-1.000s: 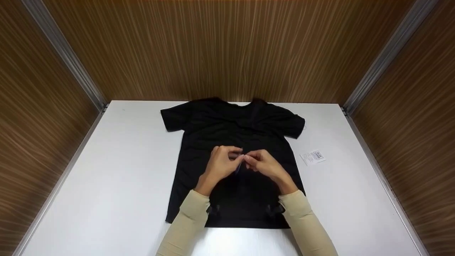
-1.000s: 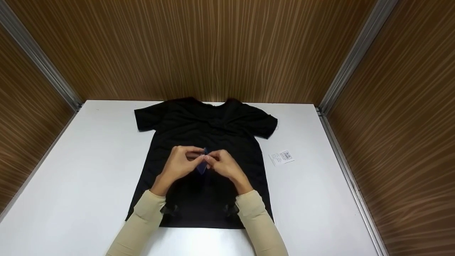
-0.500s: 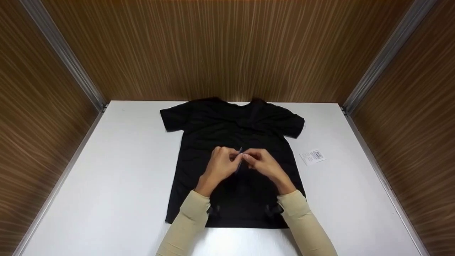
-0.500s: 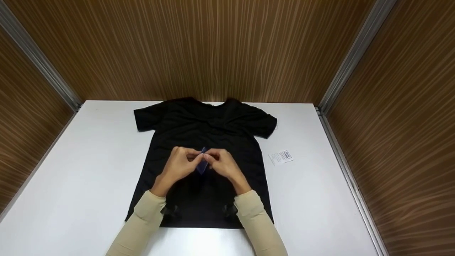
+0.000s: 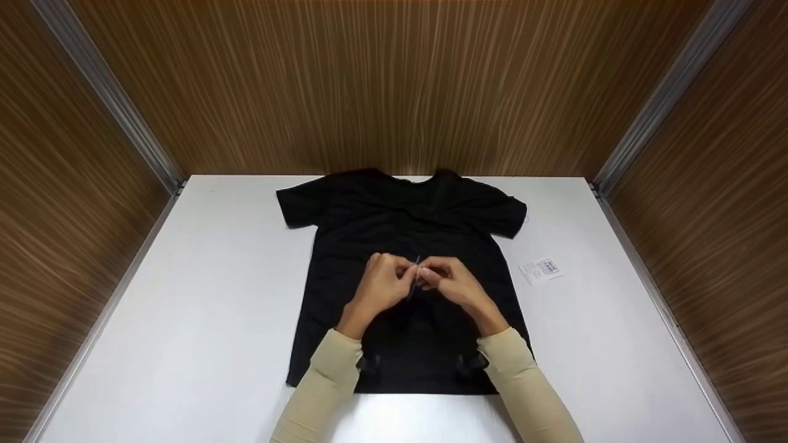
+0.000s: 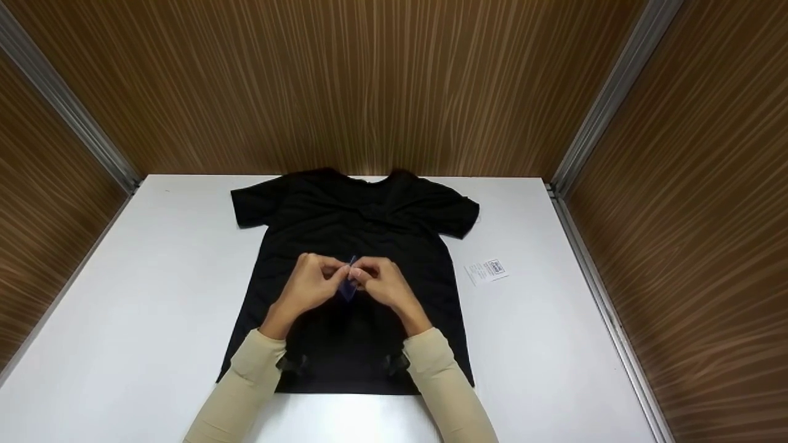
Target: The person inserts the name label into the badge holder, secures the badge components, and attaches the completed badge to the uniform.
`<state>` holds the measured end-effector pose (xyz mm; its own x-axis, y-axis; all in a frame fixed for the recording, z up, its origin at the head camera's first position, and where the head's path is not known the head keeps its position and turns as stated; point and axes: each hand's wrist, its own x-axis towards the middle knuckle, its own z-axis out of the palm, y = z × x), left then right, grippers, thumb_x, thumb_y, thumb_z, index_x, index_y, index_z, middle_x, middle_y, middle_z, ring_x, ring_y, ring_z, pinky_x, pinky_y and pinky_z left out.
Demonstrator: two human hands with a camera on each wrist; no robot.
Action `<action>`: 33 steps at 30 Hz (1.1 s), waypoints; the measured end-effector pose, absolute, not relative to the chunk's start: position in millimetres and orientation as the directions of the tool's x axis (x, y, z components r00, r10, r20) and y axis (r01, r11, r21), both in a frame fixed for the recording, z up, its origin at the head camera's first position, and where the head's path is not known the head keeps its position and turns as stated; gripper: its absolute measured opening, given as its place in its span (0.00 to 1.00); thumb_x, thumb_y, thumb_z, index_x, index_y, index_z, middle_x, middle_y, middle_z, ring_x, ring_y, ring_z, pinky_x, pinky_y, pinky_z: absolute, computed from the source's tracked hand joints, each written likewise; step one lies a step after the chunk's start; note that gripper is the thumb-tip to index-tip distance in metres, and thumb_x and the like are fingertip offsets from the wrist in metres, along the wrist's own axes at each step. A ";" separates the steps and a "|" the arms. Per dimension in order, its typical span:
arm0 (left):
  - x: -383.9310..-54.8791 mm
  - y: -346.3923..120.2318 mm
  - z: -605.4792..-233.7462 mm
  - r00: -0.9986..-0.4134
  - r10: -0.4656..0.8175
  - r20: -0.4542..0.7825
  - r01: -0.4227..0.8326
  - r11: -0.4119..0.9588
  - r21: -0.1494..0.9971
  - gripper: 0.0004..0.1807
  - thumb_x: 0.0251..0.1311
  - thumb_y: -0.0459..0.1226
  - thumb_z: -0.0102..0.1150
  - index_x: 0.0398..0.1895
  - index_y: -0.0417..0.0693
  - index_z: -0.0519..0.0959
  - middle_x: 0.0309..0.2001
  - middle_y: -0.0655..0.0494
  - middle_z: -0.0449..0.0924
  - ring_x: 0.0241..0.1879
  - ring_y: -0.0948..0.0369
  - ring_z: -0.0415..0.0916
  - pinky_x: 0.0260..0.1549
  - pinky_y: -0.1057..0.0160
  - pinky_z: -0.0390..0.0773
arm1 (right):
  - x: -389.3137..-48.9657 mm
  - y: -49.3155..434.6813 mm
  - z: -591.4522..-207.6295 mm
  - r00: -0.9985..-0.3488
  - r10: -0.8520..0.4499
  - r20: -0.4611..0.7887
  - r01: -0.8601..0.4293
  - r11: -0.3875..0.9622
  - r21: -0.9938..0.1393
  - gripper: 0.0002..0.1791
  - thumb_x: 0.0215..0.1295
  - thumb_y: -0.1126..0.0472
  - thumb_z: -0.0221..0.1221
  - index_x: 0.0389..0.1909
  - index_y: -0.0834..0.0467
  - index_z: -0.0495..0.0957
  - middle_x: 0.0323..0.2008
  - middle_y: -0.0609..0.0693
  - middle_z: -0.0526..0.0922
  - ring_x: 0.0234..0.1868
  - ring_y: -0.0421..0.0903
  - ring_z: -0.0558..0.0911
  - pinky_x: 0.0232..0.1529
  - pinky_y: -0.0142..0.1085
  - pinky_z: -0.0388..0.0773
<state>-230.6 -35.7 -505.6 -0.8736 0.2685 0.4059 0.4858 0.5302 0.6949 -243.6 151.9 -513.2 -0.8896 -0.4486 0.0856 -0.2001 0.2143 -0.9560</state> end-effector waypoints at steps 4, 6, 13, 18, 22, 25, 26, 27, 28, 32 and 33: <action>-231.0 -35.0 -504.6 -0.870 0.279 0.406 0.492 0.523 0.695 0.11 0.65 0.31 0.63 0.24 0.43 0.88 0.18 0.58 0.82 0.16 0.71 0.66 0.18 0.73 0.65 | -244.9 155.1 -515.6 -0.880 -0.466 0.088 -0.181 0.159 -0.971 0.11 0.74 0.68 0.57 0.43 0.76 0.81 0.40 0.62 0.84 0.39 0.38 0.85 0.44 0.31 0.85; -231.1 -34.9 -504.8 -0.865 0.284 0.413 0.501 0.516 0.694 0.12 0.64 0.30 0.63 0.23 0.43 0.88 0.17 0.57 0.81 0.15 0.71 0.64 0.17 0.73 0.63 | -245.3 156.2 -516.9 -0.876 -0.472 0.093 -0.177 0.136 -0.975 0.11 0.74 0.70 0.57 0.44 0.78 0.80 0.40 0.64 0.85 0.39 0.38 0.86 0.44 0.32 0.86; -231.4 -33.8 -506.8 -0.848 0.279 0.451 0.529 0.513 0.676 0.13 0.62 0.27 0.62 0.20 0.42 0.87 0.18 0.55 0.82 0.16 0.71 0.66 0.18 0.74 0.65 | -246.9 157.6 -518.0 -0.865 -0.490 0.108 -0.173 0.088 -0.981 0.11 0.73 0.72 0.57 0.44 0.80 0.80 0.38 0.62 0.85 0.36 0.39 0.86 0.41 0.32 0.86; -232.6 -33.3 -508.9 -0.828 0.283 0.484 0.557 0.514 0.652 0.13 0.62 0.27 0.62 0.19 0.41 0.86 0.18 0.54 0.84 0.17 0.71 0.67 0.18 0.75 0.66 | -248.3 159.2 -520.7 -0.855 -0.500 0.134 -0.186 0.056 -0.981 0.11 0.72 0.73 0.57 0.43 0.81 0.79 0.35 0.49 0.83 0.34 0.38 0.86 0.39 0.31 0.86; -233.9 -36.2 -510.6 -0.829 0.258 0.497 0.555 0.494 0.669 0.11 0.61 0.26 0.62 0.21 0.39 0.87 0.20 0.52 0.85 0.18 0.70 0.71 0.19 0.74 0.69 | -248.6 159.2 -521.9 -0.859 -0.497 0.122 -0.174 0.058 -0.983 0.11 0.72 0.73 0.57 0.43 0.82 0.79 0.35 0.50 0.83 0.33 0.38 0.85 0.38 0.29 0.85; -235.3 -39.4 -512.4 -0.841 0.224 0.492 0.535 0.473 0.700 0.09 0.60 0.25 0.62 0.25 0.36 0.88 0.23 0.50 0.88 0.20 0.67 0.77 0.20 0.72 0.75 | -248.2 158.0 -522.8 -0.864 -0.494 0.099 -0.162 0.087 -0.983 0.11 0.72 0.73 0.57 0.43 0.81 0.79 0.35 0.56 0.83 0.32 0.37 0.84 0.37 0.28 0.84; -236.0 -40.4 -513.1 -0.846 0.216 0.487 0.527 0.471 0.708 0.08 0.60 0.24 0.62 0.27 0.36 0.88 0.25 0.49 0.89 0.21 0.66 0.79 0.22 0.72 0.77 | -248.0 157.6 -523.0 -0.867 -0.490 0.092 -0.163 0.105 -0.981 0.11 0.72 0.73 0.57 0.43 0.81 0.80 0.35 0.59 0.83 0.31 0.37 0.84 0.36 0.27 0.84; -236.4 -41.3 -513.4 -0.851 0.215 0.479 0.520 0.467 0.715 0.08 0.61 0.25 0.63 0.27 0.35 0.89 0.26 0.49 0.89 0.22 0.65 0.81 0.22 0.71 0.78 | -247.8 157.2 -523.0 -0.868 -0.488 0.089 -0.168 0.121 -0.978 0.11 0.72 0.72 0.57 0.42 0.80 0.80 0.35 0.62 0.83 0.31 0.36 0.84 0.36 0.27 0.83; -236.9 -42.1 -513.2 -0.853 0.219 0.473 0.518 0.466 0.717 0.07 0.61 0.25 0.62 0.28 0.35 0.89 0.26 0.49 0.89 0.22 0.64 0.82 0.23 0.70 0.79 | -247.5 156.7 -522.7 -0.870 -0.486 0.084 -0.170 0.137 -0.976 0.11 0.72 0.72 0.58 0.42 0.80 0.81 0.35 0.65 0.83 0.30 0.36 0.83 0.36 0.27 0.83; -238.3 -44.8 -511.4 -0.865 0.235 0.443 0.501 0.464 0.731 0.08 0.63 0.27 0.62 0.30 0.35 0.89 0.28 0.48 0.90 0.23 0.63 0.83 0.24 0.68 0.81 | -247.4 155.7 -520.8 -0.877 -0.475 0.073 -0.183 0.189 -0.965 0.11 0.73 0.70 0.58 0.43 0.77 0.83 0.36 0.72 0.83 0.30 0.36 0.83 0.35 0.26 0.82; -238.6 -45.5 -511.0 -0.869 0.235 0.435 0.494 0.461 0.737 0.08 0.63 0.27 0.62 0.30 0.35 0.89 0.28 0.48 0.90 0.23 0.62 0.83 0.24 0.68 0.81 | -247.5 155.8 -520.6 -0.877 -0.475 0.071 -0.182 0.193 -0.964 0.11 0.73 0.70 0.58 0.44 0.77 0.83 0.37 0.72 0.83 0.30 0.36 0.83 0.35 0.26 0.82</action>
<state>-238.6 -45.5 -511.0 -0.8693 0.2348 0.4350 0.4936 0.4611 0.7374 -247.5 155.8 -520.6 -0.8770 -0.4753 0.0709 -0.1825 0.1928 -0.9641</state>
